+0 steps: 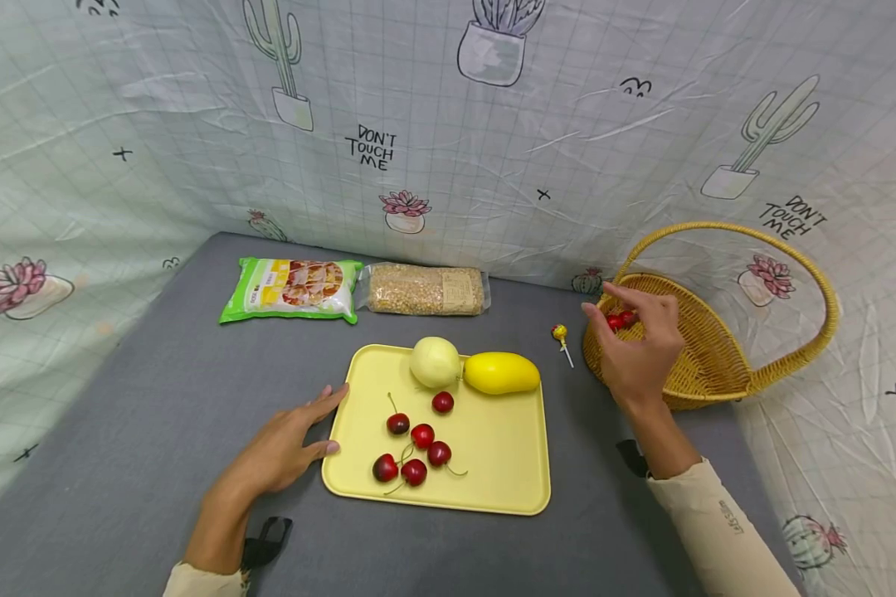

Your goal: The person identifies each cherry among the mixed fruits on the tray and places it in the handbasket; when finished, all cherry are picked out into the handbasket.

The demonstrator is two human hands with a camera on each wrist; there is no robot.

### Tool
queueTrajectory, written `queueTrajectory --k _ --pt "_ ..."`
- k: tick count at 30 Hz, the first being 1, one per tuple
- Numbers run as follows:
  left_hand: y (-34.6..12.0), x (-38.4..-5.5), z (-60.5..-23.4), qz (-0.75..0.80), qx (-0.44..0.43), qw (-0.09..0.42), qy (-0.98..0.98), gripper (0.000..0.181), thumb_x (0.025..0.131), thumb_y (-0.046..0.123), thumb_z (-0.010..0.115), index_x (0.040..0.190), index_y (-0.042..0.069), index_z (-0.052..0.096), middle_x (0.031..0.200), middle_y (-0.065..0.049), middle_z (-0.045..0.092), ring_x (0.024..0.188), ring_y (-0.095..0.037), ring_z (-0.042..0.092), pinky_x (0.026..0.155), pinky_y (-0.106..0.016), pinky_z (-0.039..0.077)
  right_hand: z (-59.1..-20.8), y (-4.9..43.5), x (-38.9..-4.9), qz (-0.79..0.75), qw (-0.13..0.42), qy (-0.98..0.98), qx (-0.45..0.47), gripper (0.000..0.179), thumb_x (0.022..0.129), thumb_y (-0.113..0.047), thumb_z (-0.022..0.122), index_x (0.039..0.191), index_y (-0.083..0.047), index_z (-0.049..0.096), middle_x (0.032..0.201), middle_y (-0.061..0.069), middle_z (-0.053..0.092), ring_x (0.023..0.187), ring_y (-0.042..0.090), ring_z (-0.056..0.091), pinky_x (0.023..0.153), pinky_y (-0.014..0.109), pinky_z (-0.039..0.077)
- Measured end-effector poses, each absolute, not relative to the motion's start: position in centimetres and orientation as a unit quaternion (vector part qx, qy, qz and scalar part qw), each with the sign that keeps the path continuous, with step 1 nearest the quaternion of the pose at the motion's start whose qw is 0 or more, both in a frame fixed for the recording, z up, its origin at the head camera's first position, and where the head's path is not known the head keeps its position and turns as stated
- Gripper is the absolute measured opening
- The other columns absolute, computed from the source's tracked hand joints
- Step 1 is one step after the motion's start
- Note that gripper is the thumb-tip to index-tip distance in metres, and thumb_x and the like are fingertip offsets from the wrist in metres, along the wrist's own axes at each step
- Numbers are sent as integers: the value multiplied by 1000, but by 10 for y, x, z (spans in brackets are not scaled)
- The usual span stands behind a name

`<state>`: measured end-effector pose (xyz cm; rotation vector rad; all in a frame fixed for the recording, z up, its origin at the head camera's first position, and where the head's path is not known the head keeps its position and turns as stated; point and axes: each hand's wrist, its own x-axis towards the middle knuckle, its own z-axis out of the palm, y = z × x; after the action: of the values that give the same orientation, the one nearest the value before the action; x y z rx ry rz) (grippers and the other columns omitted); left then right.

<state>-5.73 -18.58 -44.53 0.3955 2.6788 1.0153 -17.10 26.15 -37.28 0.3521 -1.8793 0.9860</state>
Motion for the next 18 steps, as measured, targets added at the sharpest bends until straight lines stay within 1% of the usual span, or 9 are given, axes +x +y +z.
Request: queueTrajectory --k 1,4,5,6,10,12,14,18 --pt "-186 -57 -445 348 136 124 919 83 95 16 79 166 11 38 166 -30 37 150 -55 40 115 -73 39 -376 261 -170 404 471 -769 154 39 75 0 94 112 -1 83 97 23 77 90 16 54 85 20 39" --pt "-186 -57 -445 348 137 124 919 82 95 15 79 166 11 38 166 -30 37 150 -55 39 116 -73 39 -378 250 -162 404 458 -769 189 41 76 -2 94 115 -4 82 101 20 78 86 33 53 83 24 40" --pt "-186 -57 -445 347 137 124 919 82 95 15 79 166 11 38 166 -30 37 151 -55 39 116 -72 39 -379 247 -159 403 453 -770 200 41 77 -3 94 116 -4 83 101 19 79 86 37 52 82 25 40" --pt "-186 -58 -445 346 137 123 920 82 95 15 79 166 11 38 166 -30 37 151 -54 40 116 -72 39 -379 243 -156 400 449 -771 210 40 77 -5 94 116 -5 82 102 18 79 85 38 51 82 26 40" --pt "-185 -58 -446 343 138 121 921 82 95 15 79 166 11 37 166 -30 38 150 -54 40 116 -72 39 -381 228 -146 386 432 -774 258 38 82 -14 93 118 -6 82 108 16 81 81 35 49 81 27 37" --pt "-185 -58 -446 341 138 119 922 83 95 15 79 167 11 37 166 -30 38 150 -54 40 116 -72 39 -383 220 -142 379 416 -778 279 39 84 -18 92 119 -7 81 111 16 80 82 34 52 82 26 36" --pt "-185 -58 -446 340 137 118 923 83 95 15 79 167 11 37 166 -30 38 150 -54 40 116 -72 39 -384 213 -138 378 396 -782 298 40 84 -19 92 121 -7 81 114 15 80 87 32 56 83 27 38" --pt "-185 -57 -446 340 137 115 923 83 95 14 80 166 11 38 166 -29 38 151 -54 40 116 -72 40 -386 198 -128 375 338 -799 325 44 81 -14 94 122 -10 80 119 10 80 96 28 60 86 31 43"
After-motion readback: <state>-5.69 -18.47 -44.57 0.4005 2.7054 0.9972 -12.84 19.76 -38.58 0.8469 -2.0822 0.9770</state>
